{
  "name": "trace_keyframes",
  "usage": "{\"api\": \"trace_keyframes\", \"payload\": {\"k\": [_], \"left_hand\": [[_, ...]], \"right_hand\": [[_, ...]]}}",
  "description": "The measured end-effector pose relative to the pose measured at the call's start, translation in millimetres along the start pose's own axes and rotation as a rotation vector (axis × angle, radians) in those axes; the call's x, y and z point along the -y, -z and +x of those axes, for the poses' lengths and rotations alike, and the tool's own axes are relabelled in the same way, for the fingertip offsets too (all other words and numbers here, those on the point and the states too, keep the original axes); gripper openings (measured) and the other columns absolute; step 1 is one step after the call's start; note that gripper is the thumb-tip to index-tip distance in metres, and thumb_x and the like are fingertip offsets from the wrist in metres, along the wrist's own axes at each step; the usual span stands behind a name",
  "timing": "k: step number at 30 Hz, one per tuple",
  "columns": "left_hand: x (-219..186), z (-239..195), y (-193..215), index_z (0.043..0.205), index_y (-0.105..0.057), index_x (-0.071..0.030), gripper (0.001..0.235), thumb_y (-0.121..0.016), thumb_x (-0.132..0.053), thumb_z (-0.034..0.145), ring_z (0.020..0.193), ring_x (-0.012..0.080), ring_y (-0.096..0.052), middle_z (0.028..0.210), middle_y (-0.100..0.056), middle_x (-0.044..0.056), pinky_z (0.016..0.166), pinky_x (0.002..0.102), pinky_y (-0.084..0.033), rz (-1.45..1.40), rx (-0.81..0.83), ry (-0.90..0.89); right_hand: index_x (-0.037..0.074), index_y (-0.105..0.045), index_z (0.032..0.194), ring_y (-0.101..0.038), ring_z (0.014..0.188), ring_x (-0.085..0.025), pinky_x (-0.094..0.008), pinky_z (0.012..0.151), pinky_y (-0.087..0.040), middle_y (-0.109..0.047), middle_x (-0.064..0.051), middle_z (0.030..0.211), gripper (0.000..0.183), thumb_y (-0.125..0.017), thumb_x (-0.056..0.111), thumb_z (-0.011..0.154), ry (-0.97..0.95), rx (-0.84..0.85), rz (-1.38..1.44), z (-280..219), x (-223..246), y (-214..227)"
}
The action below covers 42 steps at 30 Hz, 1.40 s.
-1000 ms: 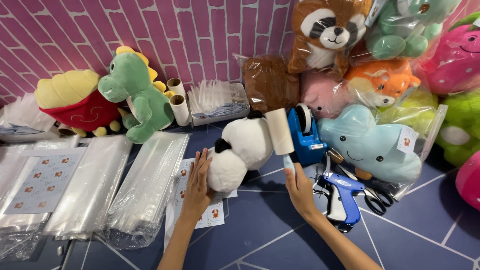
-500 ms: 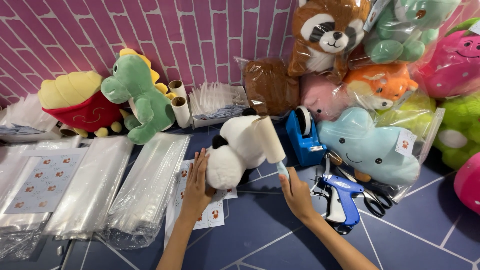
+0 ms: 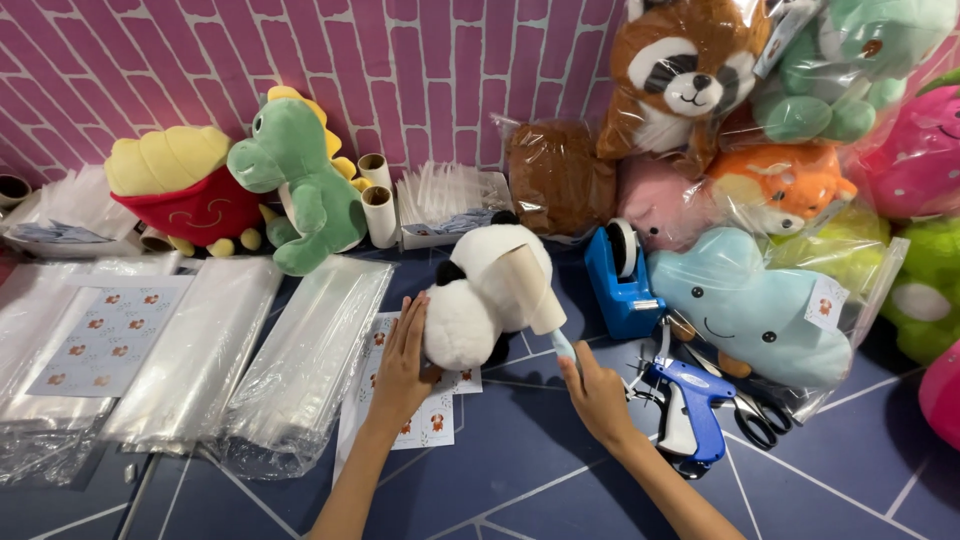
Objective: Using a lint roller to remove lint and dust from a small panda plush toy by repeatedly rolling it over the toy's surface.
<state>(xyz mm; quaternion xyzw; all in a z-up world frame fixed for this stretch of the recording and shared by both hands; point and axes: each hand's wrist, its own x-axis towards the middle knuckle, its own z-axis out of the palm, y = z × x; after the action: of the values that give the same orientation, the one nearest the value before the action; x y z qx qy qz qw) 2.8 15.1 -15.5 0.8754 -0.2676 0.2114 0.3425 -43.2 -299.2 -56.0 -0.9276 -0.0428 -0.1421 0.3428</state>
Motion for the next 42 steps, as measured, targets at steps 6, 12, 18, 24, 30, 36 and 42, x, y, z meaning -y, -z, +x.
{"api": "trace_keyframes", "payload": {"k": [6,12,18,24,30,36,42], "left_hand": [[11,-3,-14,0.159,-0.022,-0.004,0.086,-0.071,-0.006,0.089,0.155,0.0343,-0.023,0.164,-0.03,0.013,0.125,0.052,-0.026,0.02,-0.082,-0.029],[-5,-1,1,0.16,-0.02,-0.011,0.105,-0.086,-0.014,0.079,0.156,0.034,-0.02,0.166,-0.027,0.01,0.124,0.054,-0.027,0.007,-0.034,-0.034],[5,-2,-2,0.161,-0.017,-0.01,0.095,-0.077,-0.016,0.087,0.157,0.0331,-0.016,0.168,-0.024,0.01,0.124,0.053,-0.024,-0.038,-0.02,-0.024],[12,0,-13,0.156,-0.027,-0.004,0.101,-0.089,-0.022,0.078,0.154,0.0336,-0.026,0.163,-0.033,0.014,0.125,0.05,-0.03,0.122,-0.106,-0.11],[-8,-1,-10,0.157,-0.037,-0.014,0.095,-0.083,-0.017,0.074,0.151,0.0266,-0.031,0.163,-0.038,0.005,0.117,0.044,-0.034,0.238,-0.135,-0.044],[12,-3,-22,0.156,-0.038,-0.017,0.085,-0.08,-0.031,0.082,0.15,0.0232,-0.034,0.162,-0.04,0.002,0.115,0.041,-0.037,0.275,-0.171,-0.062],[3,-1,-16,0.157,-0.038,-0.014,0.087,-0.078,-0.024,0.081,0.151,0.0255,-0.034,0.162,-0.041,0.005,0.116,0.042,-0.035,0.266,-0.175,-0.083]], "right_hand": [[0.016,-0.054,0.099,-0.049,0.042,-0.024,-0.038,0.041,-0.035,-0.05,-0.002,0.055,0.029,-0.056,0.045,0.102,0.616,0.001,-0.258,-6,-3,-13],[0.013,-0.055,0.103,-0.043,0.036,-0.016,-0.033,0.038,-0.029,-0.044,0.001,0.052,0.041,-0.037,0.049,0.105,0.185,-0.116,-0.038,-3,-14,-11],[0.017,-0.055,0.099,-0.036,0.04,-0.014,-0.034,0.04,-0.03,-0.044,0.001,0.051,0.029,-0.067,0.043,0.097,0.351,-0.076,-0.223,-4,-12,-16],[0.012,-0.064,0.112,-0.055,0.044,-0.017,-0.034,0.042,-0.039,-0.057,0.0,0.059,0.046,-0.044,0.052,0.102,0.489,-0.068,-0.124,-3,2,-6],[0.018,-0.064,0.109,-0.07,0.051,-0.032,-0.041,0.047,-0.053,-0.066,-0.013,0.052,0.027,-0.061,0.041,0.097,0.233,-0.168,-0.148,-2,3,0],[0.024,-0.07,0.106,-0.071,0.047,-0.02,-0.029,0.05,-0.057,-0.069,-0.004,0.051,0.032,-0.058,0.051,0.095,0.39,-0.06,-0.146,-9,-2,-12],[0.016,-0.064,0.111,-0.067,0.043,-0.027,-0.035,0.046,-0.053,-0.063,-0.009,0.048,0.029,-0.055,0.042,0.101,0.215,-0.186,-0.171,-2,2,-3]]}}
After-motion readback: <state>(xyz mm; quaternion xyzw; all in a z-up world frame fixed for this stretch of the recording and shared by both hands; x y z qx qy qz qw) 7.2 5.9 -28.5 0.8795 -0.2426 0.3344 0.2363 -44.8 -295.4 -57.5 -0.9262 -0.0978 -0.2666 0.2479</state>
